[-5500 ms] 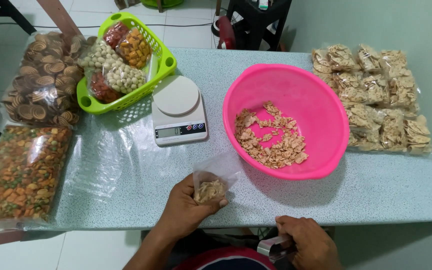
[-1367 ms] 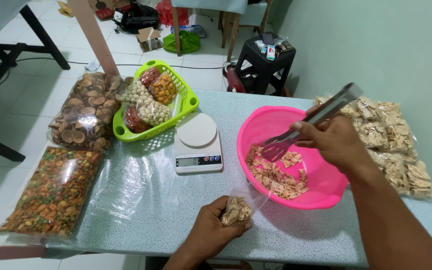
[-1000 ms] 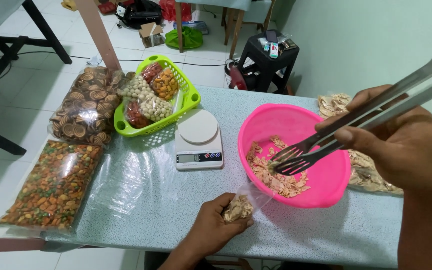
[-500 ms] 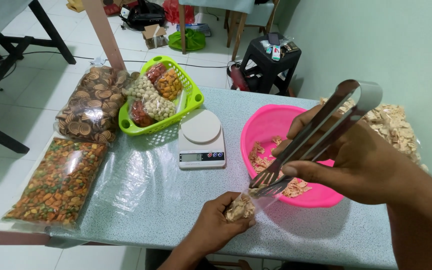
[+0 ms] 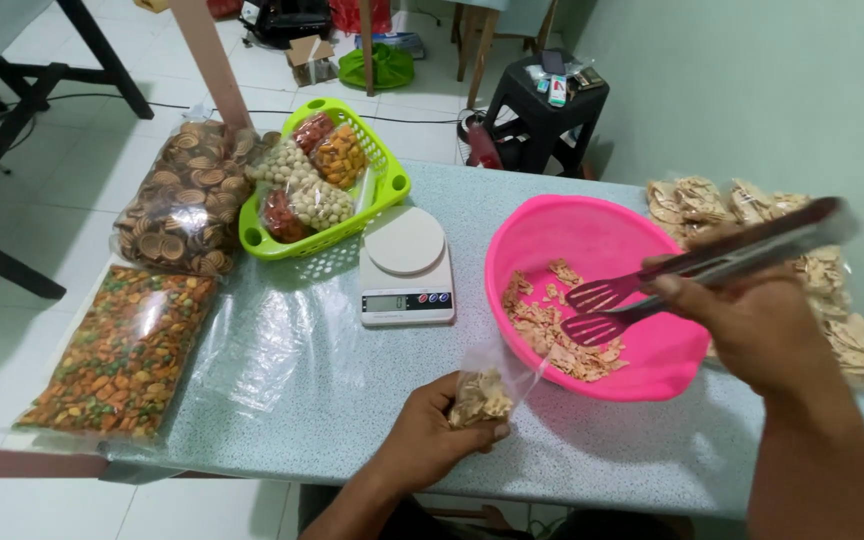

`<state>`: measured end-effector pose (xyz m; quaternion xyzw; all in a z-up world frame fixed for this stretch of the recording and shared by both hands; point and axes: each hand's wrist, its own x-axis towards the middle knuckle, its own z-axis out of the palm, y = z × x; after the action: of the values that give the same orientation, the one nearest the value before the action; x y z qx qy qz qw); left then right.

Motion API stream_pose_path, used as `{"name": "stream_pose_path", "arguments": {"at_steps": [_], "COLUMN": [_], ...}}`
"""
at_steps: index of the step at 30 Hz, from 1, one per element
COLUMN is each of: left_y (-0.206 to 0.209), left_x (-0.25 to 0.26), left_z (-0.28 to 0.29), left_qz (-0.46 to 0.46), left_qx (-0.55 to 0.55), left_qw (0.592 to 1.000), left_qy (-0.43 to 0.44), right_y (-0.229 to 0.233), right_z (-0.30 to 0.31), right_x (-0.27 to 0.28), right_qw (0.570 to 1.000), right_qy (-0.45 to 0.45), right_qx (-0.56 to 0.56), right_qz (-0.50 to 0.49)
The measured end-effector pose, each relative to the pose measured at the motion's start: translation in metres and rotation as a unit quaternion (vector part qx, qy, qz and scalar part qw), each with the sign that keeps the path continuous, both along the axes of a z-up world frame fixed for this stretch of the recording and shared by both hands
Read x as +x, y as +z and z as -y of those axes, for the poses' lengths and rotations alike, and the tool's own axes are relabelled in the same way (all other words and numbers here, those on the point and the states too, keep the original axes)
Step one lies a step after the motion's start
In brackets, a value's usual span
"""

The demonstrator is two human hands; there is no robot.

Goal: Packaging fried snacks into plastic bags, weighing them on a digital scale, and sealing them with tape.

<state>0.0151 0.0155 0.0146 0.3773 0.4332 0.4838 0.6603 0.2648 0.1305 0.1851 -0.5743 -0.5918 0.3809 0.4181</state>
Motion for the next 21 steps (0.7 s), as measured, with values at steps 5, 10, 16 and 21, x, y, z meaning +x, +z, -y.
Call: {"name": "stream_pose_path", "arguments": {"at_steps": [5, 10, 16, 21], "left_y": [-0.002, -0.002, -0.004, 0.003], "left_x": [0.002, 0.001, 0.002, 0.003], "left_z": [0.000, 0.002, 0.002, 0.002], "left_qz": [-0.019, -0.012, -0.015, -0.023], "left_qx": [-0.009, 0.000, 0.012, 0.026], "left_qw": [1.000, 1.000, 1.000, 0.999], "left_qy": [0.017, 0.023, 0.020, 0.002], "right_y": [-0.001, -0.016, 0.006, 0.036], "right_z": [-0.008, -0.014, -0.012, -0.001], "right_x": [-0.031, -0.048, -0.035, -0.007], "right_qw": [0.973, 0.943, 0.987, 0.998], "right_qy": [0.036, 0.106, 0.031, 0.049], "right_qx": [-0.148, -0.177, -0.116, 0.023], "right_qz": [0.172, 0.262, 0.107, 0.023]}}
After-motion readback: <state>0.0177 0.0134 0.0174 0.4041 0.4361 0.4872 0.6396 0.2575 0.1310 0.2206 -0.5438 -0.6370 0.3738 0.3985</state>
